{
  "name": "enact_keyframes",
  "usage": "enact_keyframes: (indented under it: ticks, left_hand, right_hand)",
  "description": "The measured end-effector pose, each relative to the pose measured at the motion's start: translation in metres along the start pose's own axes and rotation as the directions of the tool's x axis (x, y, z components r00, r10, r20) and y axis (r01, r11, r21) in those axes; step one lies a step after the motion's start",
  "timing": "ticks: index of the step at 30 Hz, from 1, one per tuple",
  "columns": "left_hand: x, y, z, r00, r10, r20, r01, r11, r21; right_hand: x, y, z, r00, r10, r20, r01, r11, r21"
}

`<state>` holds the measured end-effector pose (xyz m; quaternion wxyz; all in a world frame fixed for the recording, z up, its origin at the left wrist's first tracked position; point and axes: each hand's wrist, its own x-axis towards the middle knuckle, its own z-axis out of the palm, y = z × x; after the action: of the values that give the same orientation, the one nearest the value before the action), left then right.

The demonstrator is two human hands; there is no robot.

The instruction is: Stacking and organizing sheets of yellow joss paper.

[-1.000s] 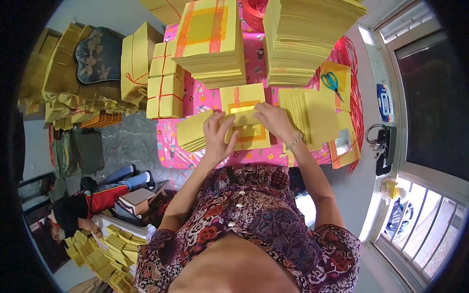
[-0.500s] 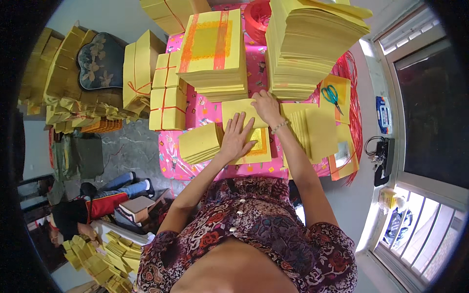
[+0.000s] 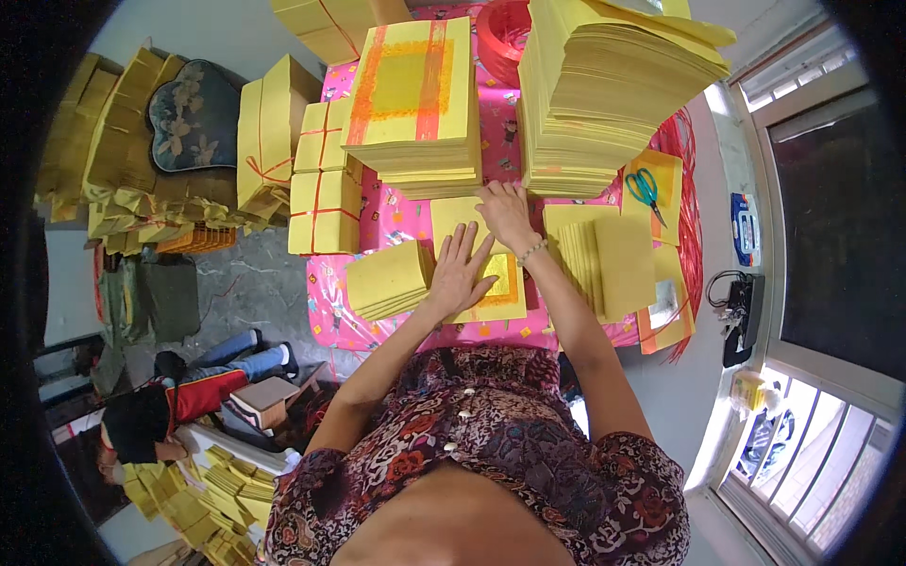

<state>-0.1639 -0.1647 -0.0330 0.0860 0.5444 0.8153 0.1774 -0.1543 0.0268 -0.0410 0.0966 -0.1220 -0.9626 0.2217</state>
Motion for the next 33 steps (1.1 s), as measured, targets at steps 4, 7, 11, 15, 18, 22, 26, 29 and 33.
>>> enact_keyframes:
  ticks: [4, 7, 11, 15, 18, 22, 26, 29, 33]
  left_hand:
    - [-0.002, 0.000, 0.003, 1.000, 0.003, -0.017, -0.003, 1.000, 0.001]
    - [-0.003, 0.001, 0.005, 0.999, 0.007, -0.034, -0.007, 1.000, -0.007]
    - [-0.005, -0.001, 0.007, 0.999, 0.003, -0.039, -0.004, 1.000, -0.031]
    - [-0.004, -0.002, 0.008, 0.999, -0.003, -0.040, 0.002, 1.000, -0.026]
    - [-0.003, -0.003, 0.009, 1.000, -0.007, -0.026, 0.007, 1.000, -0.012]
    - [-0.001, -0.003, 0.012, 1.000, -0.004, -0.031, 0.004, 1.000, -0.008]
    - [0.002, -0.001, 0.014, 1.000, 0.001, -0.006, -0.001, 1.000, -0.006]
    - [-0.003, -0.005, 0.014, 1.000, -0.020, -0.009, 0.020, 1.000, -0.006]
    - [-0.004, -0.003, 0.012, 1.000, -0.017, -0.015, 0.017, 1.000, -0.026]
  right_hand:
    - [0.000, -0.005, 0.002, 1.000, -0.003, 0.022, 0.002, 1.000, 0.028]
    - [-0.001, -0.005, 0.002, 1.000, -0.007, 0.027, 0.006, 0.998, 0.055]
    - [0.000, -0.007, 0.003, 0.999, -0.001, 0.048, -0.002, 0.998, 0.059]
    - [-0.001, -0.008, 0.008, 0.999, -0.021, 0.029, 0.020, 0.999, 0.042]
    - [0.000, -0.007, 0.009, 0.998, -0.033, 0.054, 0.029, 0.998, 0.061]
    - [-0.001, -0.006, 0.009, 0.997, 0.002, 0.079, -0.005, 0.999, 0.042]
    - [-0.008, -0.004, 0.009, 0.992, -0.081, -0.097, 0.083, 0.997, 0.008]
    - [-0.028, -0.022, -0.012, 0.953, -0.032, -0.301, 0.060, 0.995, 0.083]
    - [-0.075, -0.029, -0.019, 0.964, 0.180, -0.195, -0.136, 0.966, 0.219]
